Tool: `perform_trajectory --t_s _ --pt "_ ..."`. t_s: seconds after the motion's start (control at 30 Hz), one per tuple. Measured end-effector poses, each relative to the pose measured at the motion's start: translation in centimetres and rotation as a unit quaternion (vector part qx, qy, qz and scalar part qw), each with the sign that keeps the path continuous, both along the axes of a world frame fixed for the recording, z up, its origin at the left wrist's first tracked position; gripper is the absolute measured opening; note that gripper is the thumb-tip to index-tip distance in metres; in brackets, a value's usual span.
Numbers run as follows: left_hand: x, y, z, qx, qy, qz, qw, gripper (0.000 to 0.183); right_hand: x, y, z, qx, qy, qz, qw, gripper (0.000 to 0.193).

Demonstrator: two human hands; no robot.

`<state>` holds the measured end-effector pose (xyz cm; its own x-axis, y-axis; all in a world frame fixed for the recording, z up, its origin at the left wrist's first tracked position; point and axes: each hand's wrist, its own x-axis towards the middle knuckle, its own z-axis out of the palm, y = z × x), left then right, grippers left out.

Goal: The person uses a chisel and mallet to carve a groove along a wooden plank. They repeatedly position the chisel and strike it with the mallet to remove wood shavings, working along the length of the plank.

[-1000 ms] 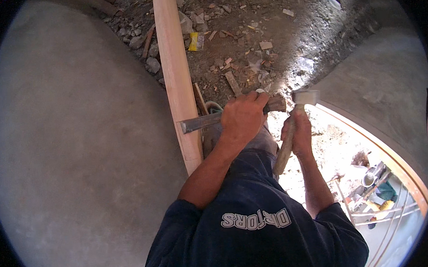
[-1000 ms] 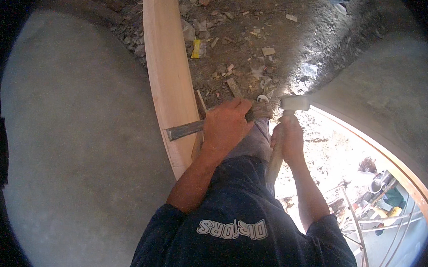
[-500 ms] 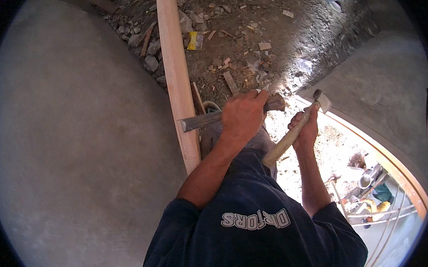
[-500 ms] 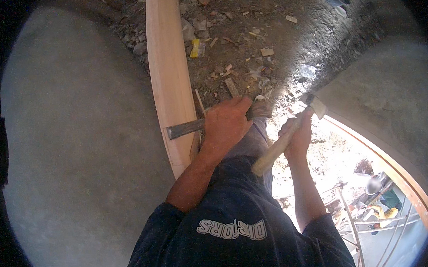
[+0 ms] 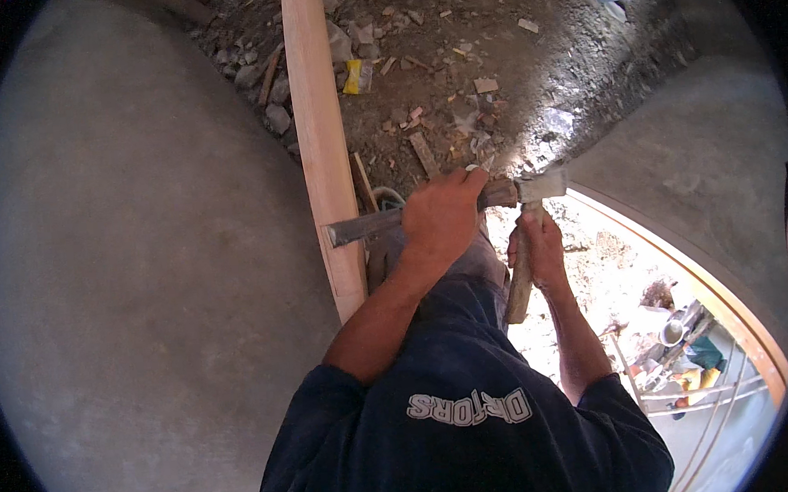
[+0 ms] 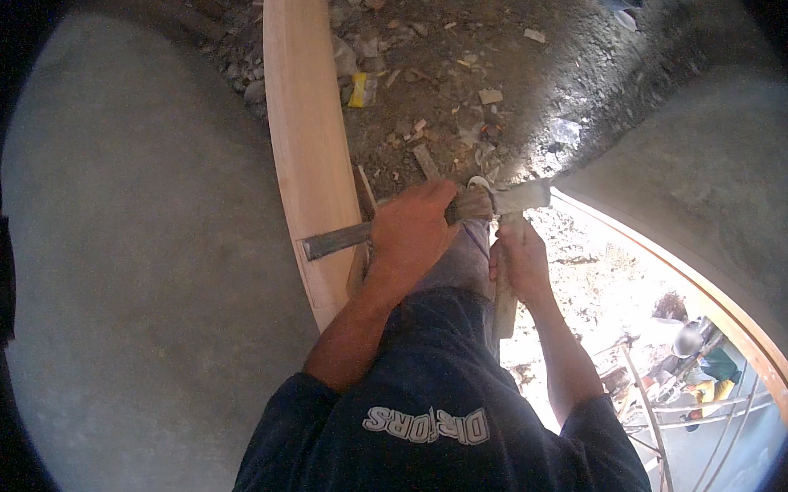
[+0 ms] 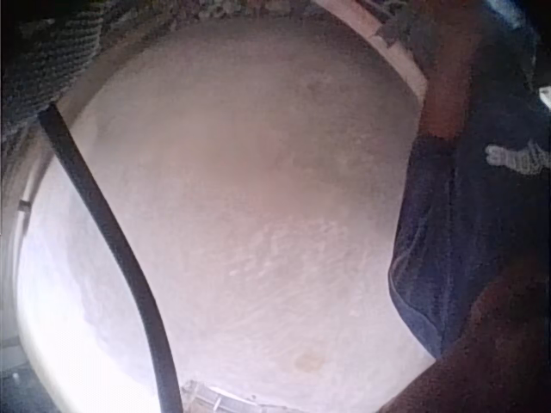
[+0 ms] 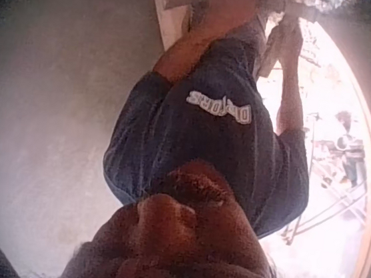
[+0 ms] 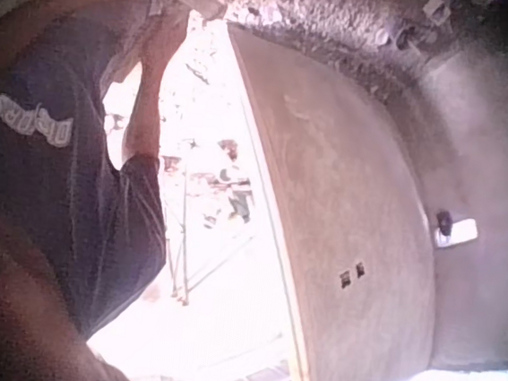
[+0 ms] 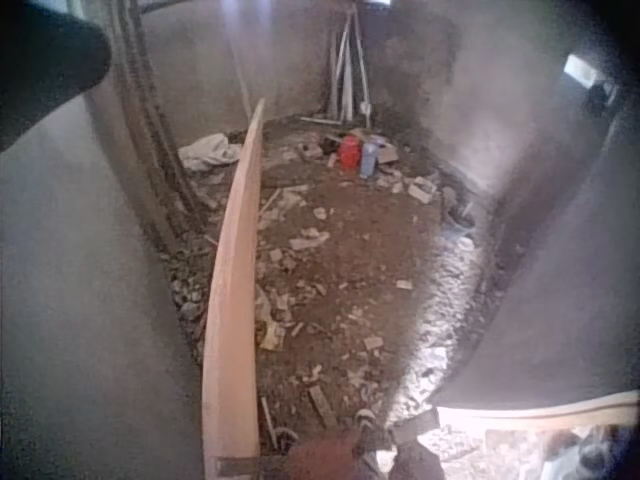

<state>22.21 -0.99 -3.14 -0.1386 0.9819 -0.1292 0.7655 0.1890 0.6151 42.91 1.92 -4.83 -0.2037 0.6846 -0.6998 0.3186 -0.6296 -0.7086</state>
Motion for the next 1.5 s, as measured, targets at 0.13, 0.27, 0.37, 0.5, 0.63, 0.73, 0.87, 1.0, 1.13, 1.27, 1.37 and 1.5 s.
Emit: perform_trajectory --t_s 0.13,0.27,0.37,0.5,0.63,0.73,0.87,1.0,1.13,1.27,1.37,1.5 --pt "-0.2 0.1 0.4 -0.029 0.007 -0.008 1.000 0.042 -0.2 0.6 -0.4 0.002 0.175 -0.283 0.943 0.038" --pt "-0.1 0.1 0.1 -0.040 0.014 -0.016 0.999 0.042 -0.4 0.5 0.4 0.061 -0.024 0.072 0.995 0.038" --pt "-0.3 -0.1 0.1 -0.021 -0.002 -0.016 1.000 0.042 0.1 0.8 0.2 0.070 0.042 -0.029 0.996 0.037" --pt "-0.2 0.4 2.3 -0.003 -0.022 -0.014 1.000 0.042 -0.5 1.6 0.8 0.073 0.023 -0.125 0.989 0.039" --pt "-0.4 0.0 4.1 0.038 -0.056 -0.003 0.998 0.040 -0.4 1.8 0.3 0.088 0.034 -0.095 0.991 0.038" --pt "-0.5 -0.1 4.6 0.072 -0.077 -0.001 0.994 0.039 -0.9 1.9 0.8 0.094 0.048 -0.091 0.990 0.037" --pt "0.4 -0.8 3.6 0.065 -0.058 -0.036 0.996 0.042 -0.4 1.7 -0.5 0.103 0.044 -0.088 0.990 0.037" --pt "1.8 -1.7 3.0 0.052 -0.040 -0.060 0.996 0.043 1.0 1.6 -2.6 0.159 -0.009 -0.084 0.984 0.041" --pt "1.3 -1.6 3.1 0.044 -0.040 -0.066 0.996 0.043 0.4 1.5 -0.9 0.119 0.012 -0.114 0.986 0.039" --pt "1.5 -1.8 2.7 0.033 -0.032 -0.070 0.996 0.043 0.6 2.0 1.0 0.098 0.020 -0.143 0.985 0.037" --pt "1.7 -1.7 1.9 0.013 -0.020 -0.069 0.997 0.043 0.5 2.0 1.6 0.062 0.031 -0.250 0.966 0.039" --pt "1.6 -1.6 1.6 0.016 -0.002 -0.059 0.998 0.043 3.0 -0.9 -1.4 0.121 0.007 -0.100 0.988 0.046"
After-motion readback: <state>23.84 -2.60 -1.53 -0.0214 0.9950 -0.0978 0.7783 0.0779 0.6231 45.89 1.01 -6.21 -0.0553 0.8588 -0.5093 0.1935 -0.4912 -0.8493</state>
